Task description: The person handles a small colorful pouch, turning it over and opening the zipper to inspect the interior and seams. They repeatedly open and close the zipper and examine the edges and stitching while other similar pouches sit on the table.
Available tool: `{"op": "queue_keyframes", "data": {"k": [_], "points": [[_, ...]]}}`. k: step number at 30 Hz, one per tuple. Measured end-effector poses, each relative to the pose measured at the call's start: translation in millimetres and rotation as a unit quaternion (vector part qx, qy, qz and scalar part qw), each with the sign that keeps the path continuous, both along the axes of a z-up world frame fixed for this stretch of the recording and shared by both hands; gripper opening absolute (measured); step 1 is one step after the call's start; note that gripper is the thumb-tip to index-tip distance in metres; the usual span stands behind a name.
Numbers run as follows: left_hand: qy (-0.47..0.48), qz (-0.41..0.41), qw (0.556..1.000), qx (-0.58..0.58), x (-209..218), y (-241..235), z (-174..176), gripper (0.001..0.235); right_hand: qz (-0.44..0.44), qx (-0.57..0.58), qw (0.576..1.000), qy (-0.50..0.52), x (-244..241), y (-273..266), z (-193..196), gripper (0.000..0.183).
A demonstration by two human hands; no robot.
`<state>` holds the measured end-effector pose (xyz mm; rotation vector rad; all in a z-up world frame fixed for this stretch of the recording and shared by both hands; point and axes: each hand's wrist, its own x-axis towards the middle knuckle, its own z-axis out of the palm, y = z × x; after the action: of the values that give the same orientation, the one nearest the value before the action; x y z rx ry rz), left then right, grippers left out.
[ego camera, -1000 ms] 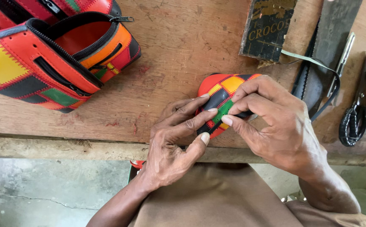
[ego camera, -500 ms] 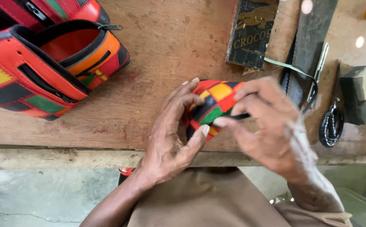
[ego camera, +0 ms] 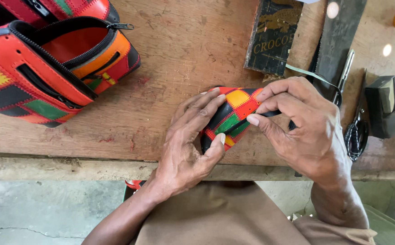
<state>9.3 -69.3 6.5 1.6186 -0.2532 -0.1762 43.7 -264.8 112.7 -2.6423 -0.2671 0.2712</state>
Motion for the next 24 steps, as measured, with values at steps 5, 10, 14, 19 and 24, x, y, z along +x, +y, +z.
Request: {"op": "queue_keyframes", "data": {"k": [5, 10, 14, 19, 24], "points": [[0.002, 0.001, 1.000, 0.003, 0.3, -0.7, 0.2, 0.062, 0.012, -0.008, 1.000, -0.007, 1.5, -1.7, -1.4, 0.022], [0.003, -0.001, 1.000, 0.002, -0.1, -1.2, -0.3, 0.062, 0.019, -0.017, 1.000, -0.015, 2.6, -2.4, -2.6, 0.022], [0.001, -0.003, 1.000, 0.001, 0.3, -1.1, -0.5, 0.061, 0.007, -0.013, 1.000, -0.001, 3.7, -3.1, -2.7, 0.021], [-0.004, -0.002, 1.000, 0.009, 1.0, -1.7, 1.6, 0.060, 0.023, -0.019, 0.999, -0.013, 4.6, -3.6, -1.9, 0.020], [-0.006, 0.002, 1.000, 0.024, 4.1, -5.0, 6.1, 0.062, 0.040, -0.016, 0.999, -0.018, 4.8, -3.3, -0.9, 0.019]]}}
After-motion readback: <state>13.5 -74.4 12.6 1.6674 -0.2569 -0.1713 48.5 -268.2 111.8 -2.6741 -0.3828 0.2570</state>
